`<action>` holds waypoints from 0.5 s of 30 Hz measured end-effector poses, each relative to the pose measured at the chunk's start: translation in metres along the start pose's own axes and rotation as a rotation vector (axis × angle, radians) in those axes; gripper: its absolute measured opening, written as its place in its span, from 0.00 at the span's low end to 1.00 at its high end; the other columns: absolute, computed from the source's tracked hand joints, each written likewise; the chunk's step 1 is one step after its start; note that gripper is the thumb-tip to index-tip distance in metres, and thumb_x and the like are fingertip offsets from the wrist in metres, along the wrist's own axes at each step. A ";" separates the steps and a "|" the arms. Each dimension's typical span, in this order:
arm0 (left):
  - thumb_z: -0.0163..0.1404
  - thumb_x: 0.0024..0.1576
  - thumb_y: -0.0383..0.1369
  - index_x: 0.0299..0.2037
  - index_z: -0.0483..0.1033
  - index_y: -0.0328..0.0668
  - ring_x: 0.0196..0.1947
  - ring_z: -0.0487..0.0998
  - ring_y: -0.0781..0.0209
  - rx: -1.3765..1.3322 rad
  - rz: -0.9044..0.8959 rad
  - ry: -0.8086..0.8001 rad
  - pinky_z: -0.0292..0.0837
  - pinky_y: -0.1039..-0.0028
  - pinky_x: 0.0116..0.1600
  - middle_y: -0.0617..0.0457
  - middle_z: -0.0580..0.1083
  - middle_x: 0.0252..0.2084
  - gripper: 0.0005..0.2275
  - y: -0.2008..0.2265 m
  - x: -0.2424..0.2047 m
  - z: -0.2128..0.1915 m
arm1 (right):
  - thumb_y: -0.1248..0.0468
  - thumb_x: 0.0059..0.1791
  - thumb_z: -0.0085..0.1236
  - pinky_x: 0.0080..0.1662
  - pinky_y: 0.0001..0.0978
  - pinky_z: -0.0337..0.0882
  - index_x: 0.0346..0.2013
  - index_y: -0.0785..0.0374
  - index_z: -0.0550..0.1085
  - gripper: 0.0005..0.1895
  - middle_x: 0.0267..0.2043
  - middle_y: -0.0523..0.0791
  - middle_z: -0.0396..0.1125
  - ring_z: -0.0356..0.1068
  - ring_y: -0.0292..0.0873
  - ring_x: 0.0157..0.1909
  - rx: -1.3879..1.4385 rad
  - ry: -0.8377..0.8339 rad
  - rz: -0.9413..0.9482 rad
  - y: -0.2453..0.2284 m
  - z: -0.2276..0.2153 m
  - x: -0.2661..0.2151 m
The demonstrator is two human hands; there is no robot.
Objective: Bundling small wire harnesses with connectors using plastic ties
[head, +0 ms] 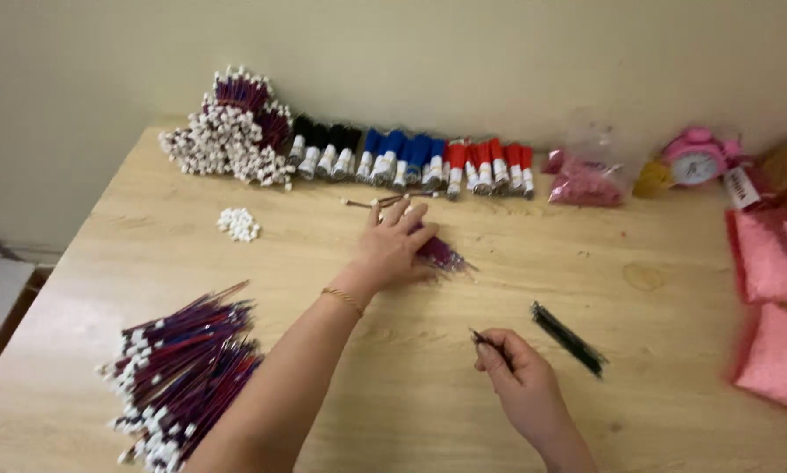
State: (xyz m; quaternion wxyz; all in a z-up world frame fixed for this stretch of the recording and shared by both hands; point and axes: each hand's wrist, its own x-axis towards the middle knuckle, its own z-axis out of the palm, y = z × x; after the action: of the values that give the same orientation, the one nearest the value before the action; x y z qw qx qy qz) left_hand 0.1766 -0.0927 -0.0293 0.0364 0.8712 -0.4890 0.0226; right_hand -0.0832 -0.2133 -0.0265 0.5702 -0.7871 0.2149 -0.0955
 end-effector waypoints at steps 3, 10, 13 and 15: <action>0.31 0.53 0.64 0.63 0.59 0.61 0.70 0.48 0.47 -0.011 0.040 -0.054 0.39 0.35 0.66 0.54 0.55 0.68 0.32 0.002 0.005 -0.011 | 0.60 0.50 0.51 0.30 0.26 0.61 0.35 0.60 0.76 0.08 0.25 0.40 0.69 0.58 0.35 0.23 -0.063 0.018 0.119 -0.008 -0.005 -0.002; 0.47 0.49 0.57 0.46 0.73 0.55 0.47 0.67 0.49 0.052 -0.171 0.496 0.60 0.52 0.48 0.53 0.71 0.43 0.22 0.042 -0.043 0.018 | 0.61 0.49 0.52 0.30 0.25 0.59 0.33 0.59 0.75 0.06 0.23 0.39 0.67 0.57 0.33 0.24 -0.056 -0.037 0.003 0.003 0.014 -0.001; 0.49 0.50 0.54 0.47 0.69 0.50 0.49 0.65 0.49 0.084 -0.291 0.410 0.61 0.54 0.47 0.51 0.69 0.46 0.22 0.070 -0.087 0.007 | 0.61 0.49 0.52 0.38 0.23 0.64 0.31 0.59 0.75 0.07 0.24 0.39 0.67 0.64 0.33 0.31 -0.072 -0.060 -0.007 -0.015 0.026 -0.012; 0.46 0.50 0.58 0.54 0.67 0.53 0.60 0.63 0.48 0.065 -0.291 0.394 0.57 0.43 0.57 0.52 0.66 0.56 0.27 0.076 -0.102 0.026 | 0.62 0.49 0.52 0.37 0.23 0.67 0.36 0.60 0.75 0.07 0.24 0.39 0.66 0.65 0.33 0.29 -0.049 -0.077 -0.161 -0.014 0.032 -0.016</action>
State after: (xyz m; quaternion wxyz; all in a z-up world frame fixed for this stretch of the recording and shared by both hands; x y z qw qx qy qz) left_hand 0.0588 -0.0474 -0.0598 0.1060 0.9120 -0.3409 0.2021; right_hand -0.0817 -0.1753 -0.0223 0.5489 -0.8187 0.1311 -0.1056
